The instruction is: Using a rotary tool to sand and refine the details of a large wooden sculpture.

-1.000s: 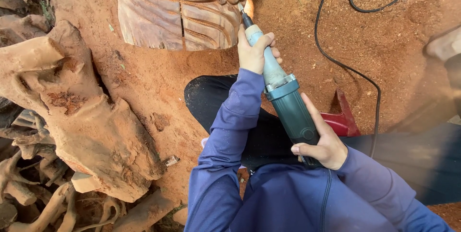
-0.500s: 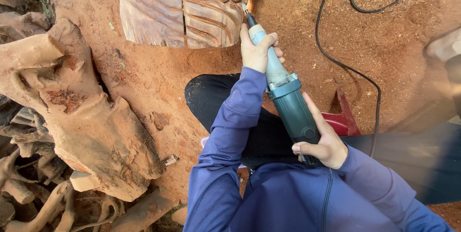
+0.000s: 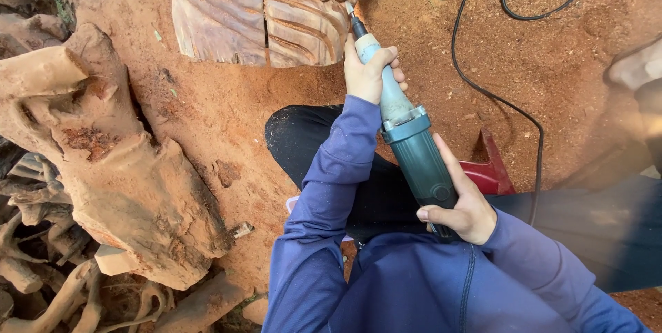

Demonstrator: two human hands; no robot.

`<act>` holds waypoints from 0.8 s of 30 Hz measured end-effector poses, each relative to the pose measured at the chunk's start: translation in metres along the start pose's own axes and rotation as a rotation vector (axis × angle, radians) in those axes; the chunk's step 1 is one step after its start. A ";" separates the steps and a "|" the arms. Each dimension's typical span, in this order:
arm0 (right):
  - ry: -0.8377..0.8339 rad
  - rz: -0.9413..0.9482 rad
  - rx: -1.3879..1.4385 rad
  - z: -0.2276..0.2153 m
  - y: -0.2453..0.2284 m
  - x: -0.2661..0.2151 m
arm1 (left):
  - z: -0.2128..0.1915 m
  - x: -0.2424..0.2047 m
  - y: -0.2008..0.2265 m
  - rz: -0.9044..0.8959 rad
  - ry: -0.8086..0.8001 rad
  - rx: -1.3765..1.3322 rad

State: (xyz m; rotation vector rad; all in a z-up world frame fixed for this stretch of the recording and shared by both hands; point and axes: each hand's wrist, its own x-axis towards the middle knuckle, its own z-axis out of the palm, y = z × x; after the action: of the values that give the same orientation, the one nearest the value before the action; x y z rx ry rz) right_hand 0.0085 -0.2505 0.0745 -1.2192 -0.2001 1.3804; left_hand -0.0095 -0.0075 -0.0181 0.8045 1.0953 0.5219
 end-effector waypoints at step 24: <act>-0.134 0.033 0.175 -0.044 0.023 -0.018 | -0.011 0.009 -0.066 -0.317 0.011 -0.178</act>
State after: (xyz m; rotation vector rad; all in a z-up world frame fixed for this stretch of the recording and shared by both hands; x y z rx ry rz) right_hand 0.0211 -0.2942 0.0476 -0.9900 -0.1499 1.4776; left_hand -0.0173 -0.0382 -0.0778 0.4612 1.1433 0.3496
